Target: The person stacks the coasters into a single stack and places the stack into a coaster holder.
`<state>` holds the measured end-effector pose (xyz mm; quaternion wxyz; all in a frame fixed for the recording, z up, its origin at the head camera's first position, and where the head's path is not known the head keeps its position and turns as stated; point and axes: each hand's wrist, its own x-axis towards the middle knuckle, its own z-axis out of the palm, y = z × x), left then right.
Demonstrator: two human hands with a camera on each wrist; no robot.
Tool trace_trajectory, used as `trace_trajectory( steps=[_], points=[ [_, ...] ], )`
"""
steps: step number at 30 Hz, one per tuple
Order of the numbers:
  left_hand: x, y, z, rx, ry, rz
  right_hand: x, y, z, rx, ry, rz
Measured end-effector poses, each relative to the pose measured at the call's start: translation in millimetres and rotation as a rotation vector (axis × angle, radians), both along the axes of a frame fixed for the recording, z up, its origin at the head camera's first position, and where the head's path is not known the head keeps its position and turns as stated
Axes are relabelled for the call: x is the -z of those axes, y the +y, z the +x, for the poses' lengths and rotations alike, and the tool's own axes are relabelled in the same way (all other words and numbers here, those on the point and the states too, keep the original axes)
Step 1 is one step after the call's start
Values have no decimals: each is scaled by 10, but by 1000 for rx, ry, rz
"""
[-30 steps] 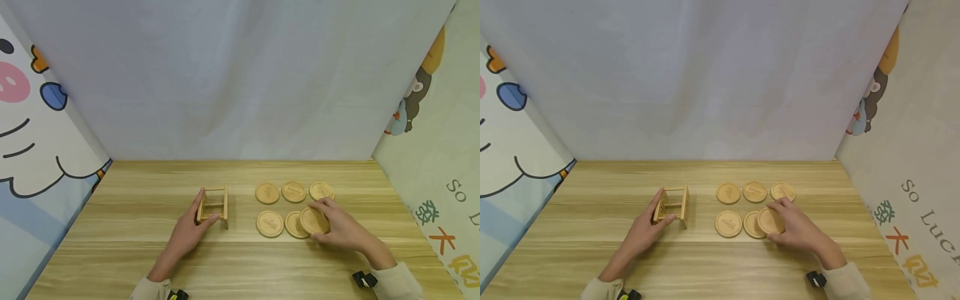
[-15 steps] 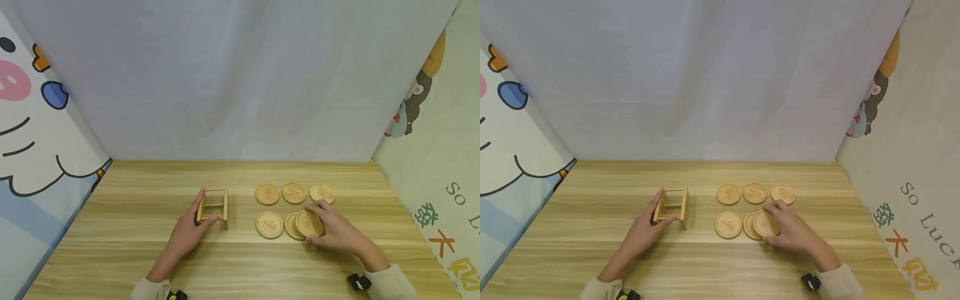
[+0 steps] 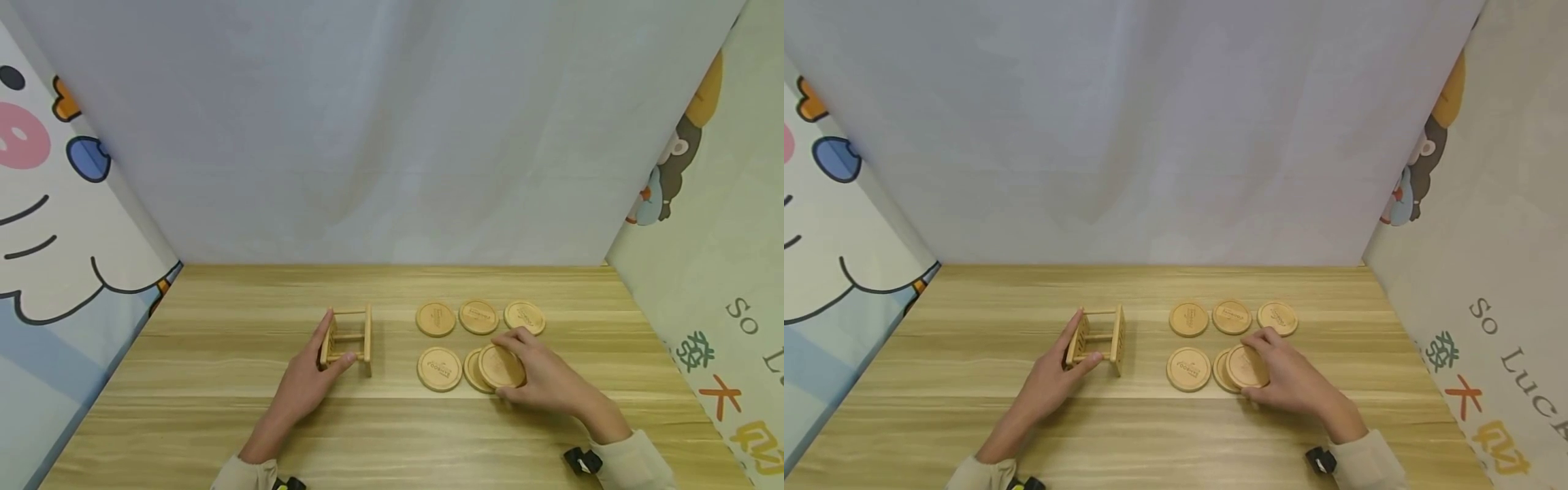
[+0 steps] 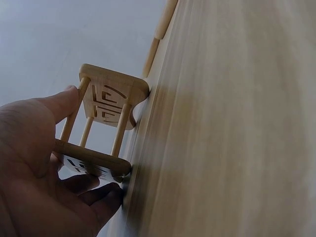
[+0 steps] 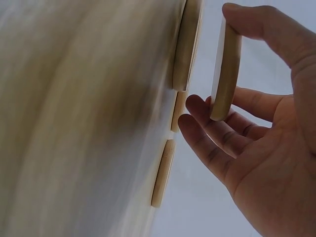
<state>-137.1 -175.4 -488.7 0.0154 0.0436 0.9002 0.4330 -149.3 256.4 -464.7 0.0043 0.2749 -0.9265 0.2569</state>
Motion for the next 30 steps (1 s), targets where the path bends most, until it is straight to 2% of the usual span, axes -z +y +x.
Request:
trace_trajectory(
  steps=[16, 30],
  points=[
    [-8, 4, 3, -3, -2, -3, -2, -42, -9, -6, 8, 9],
    [3, -4, 5, -8, -8, 3, 2, -77, -19, -6, -34, 17]
  ],
)
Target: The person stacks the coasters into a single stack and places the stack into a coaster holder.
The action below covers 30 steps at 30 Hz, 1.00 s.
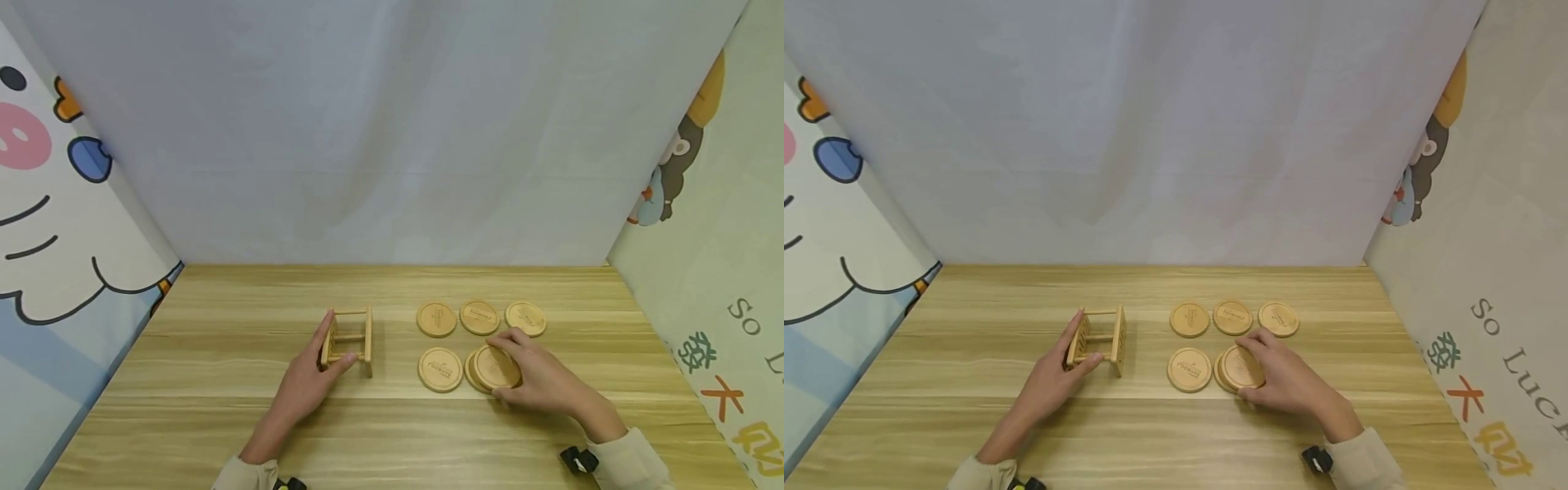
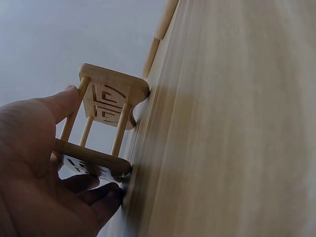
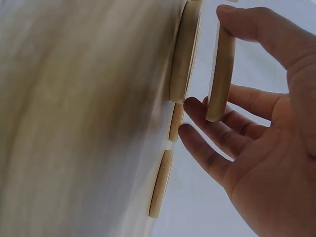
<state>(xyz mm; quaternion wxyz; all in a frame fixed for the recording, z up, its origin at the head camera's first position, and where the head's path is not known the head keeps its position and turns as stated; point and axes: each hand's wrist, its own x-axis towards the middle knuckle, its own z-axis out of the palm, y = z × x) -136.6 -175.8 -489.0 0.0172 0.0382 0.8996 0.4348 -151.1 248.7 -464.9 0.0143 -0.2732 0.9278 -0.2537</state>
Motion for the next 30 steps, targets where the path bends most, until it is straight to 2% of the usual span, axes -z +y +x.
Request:
trace_trajectory(
  steps=[10, 30],
  points=[
    [-3, 0, 9, -1, -1, -2, -5, -13, -25, -13, -28, 8],
    [13, -1, 7, -5, 14, -4, 44, -55, -60, -73, 15, 15]
  ],
)
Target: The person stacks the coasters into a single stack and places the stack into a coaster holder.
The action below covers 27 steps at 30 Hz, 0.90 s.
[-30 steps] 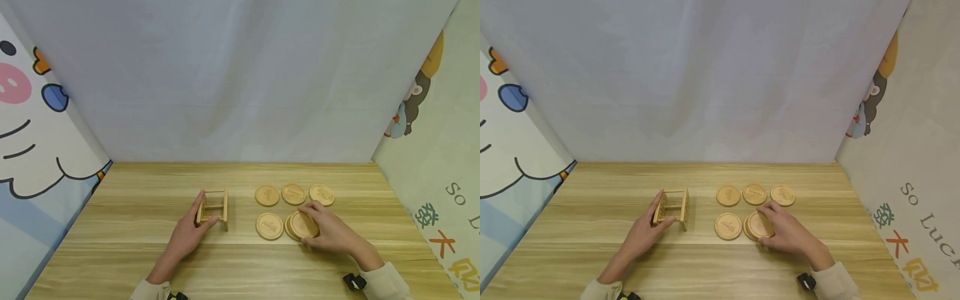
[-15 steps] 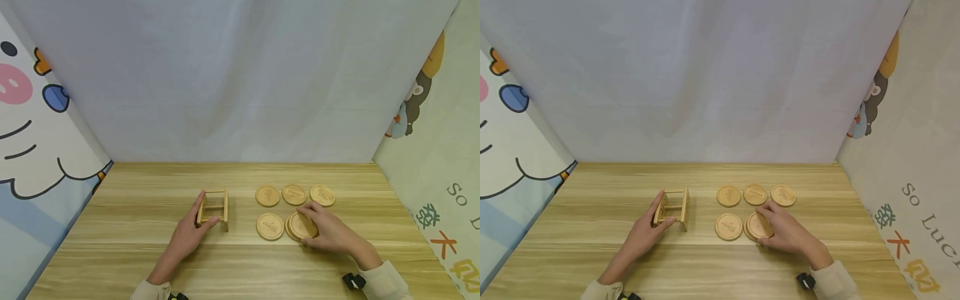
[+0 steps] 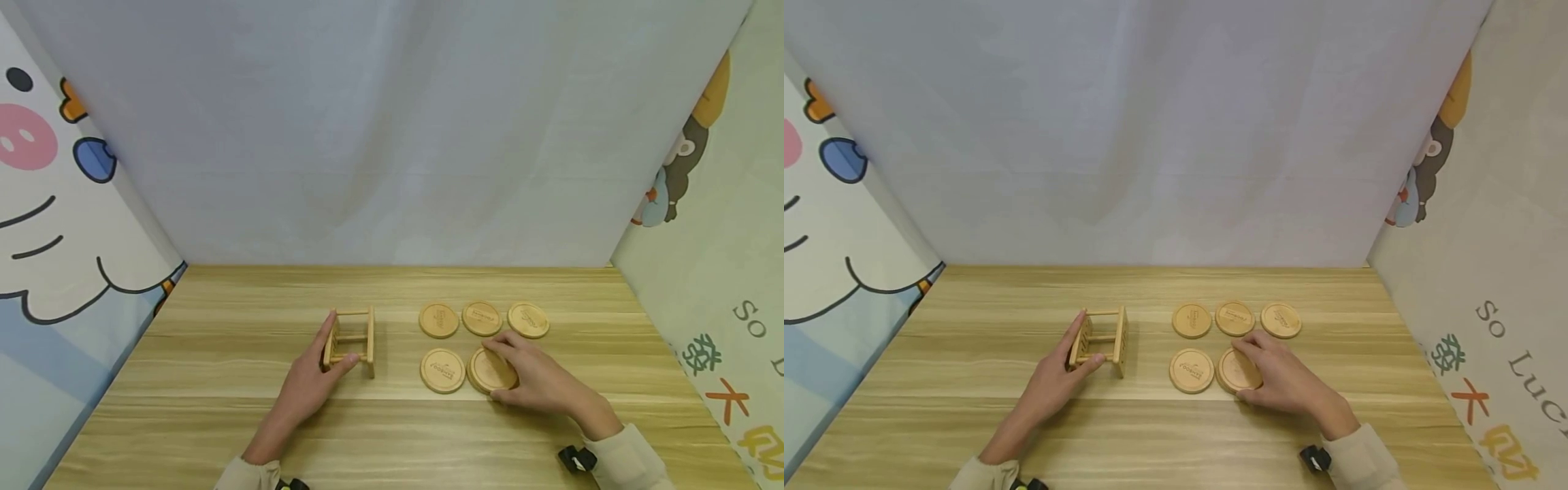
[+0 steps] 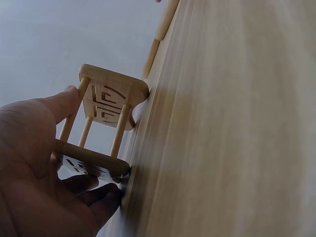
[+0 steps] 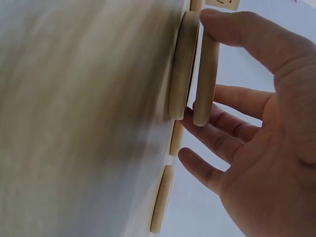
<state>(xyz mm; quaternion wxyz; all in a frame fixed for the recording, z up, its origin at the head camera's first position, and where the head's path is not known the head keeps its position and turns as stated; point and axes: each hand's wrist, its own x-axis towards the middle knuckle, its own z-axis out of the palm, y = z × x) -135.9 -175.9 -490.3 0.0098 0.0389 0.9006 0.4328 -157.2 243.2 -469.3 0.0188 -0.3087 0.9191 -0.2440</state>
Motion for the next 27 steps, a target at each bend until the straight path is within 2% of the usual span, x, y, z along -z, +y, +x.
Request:
trace_trajectory(
  steps=[10, 27],
  points=[
    [-1, 4, -3, 1, 0, 6, -2, -14, 1, -14, 19, -3],
    [3, 6, -5, 0, -9, 1, -13, -2, -15, -16, -2, 19]
  ],
)
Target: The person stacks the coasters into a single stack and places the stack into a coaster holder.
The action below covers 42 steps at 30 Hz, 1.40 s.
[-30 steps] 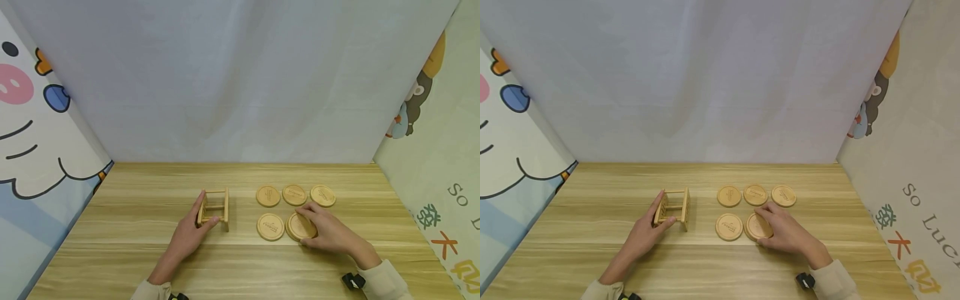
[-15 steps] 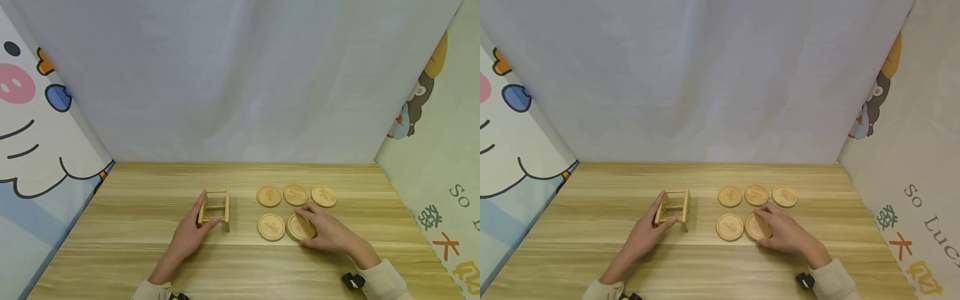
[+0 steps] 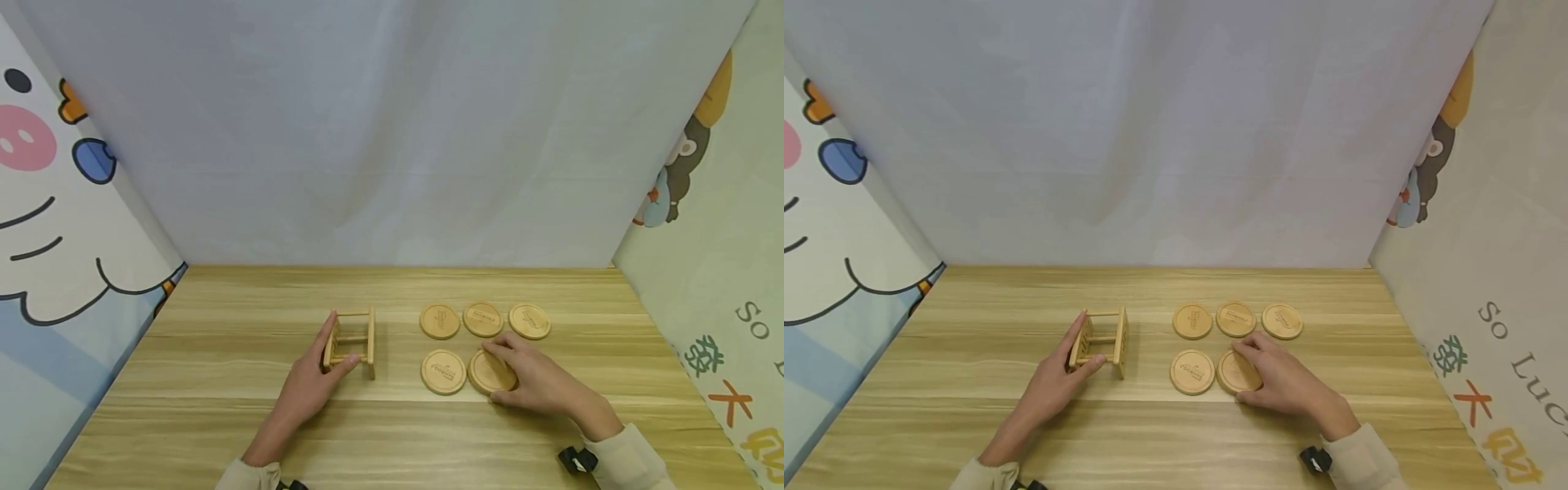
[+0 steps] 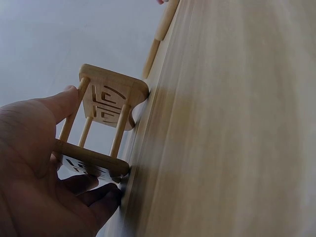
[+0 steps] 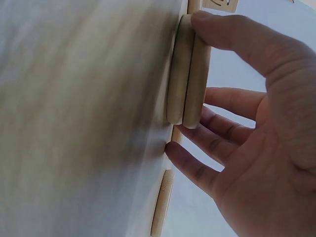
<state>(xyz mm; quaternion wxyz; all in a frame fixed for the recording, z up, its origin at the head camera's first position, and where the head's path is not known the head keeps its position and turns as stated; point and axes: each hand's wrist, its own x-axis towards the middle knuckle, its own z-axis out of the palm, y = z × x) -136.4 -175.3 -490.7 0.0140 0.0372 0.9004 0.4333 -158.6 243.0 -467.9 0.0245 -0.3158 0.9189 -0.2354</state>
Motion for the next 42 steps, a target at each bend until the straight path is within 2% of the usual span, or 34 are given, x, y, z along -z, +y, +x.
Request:
trace_trajectory(
  steps=[14, 19, 28, 33, 42],
  points=[
    [-35, -9, -9, 0, 5, -5, 8, 11, -4, 6, -26, 4],
    [-39, -3, -31, 7, 13, -1, 1, 19, 5, 5, -10, 3],
    [34, 7, -30, 2, 4, 4, -9, -34, 56, 18, 69, 24],
    [21, 5, -16, 6, 7, -3, -8, -100, 61, 46, 139, 11],
    [7, 5, -7, 2, 7, -4, -12, -157, 59, 71, 210, -18]
  ],
)
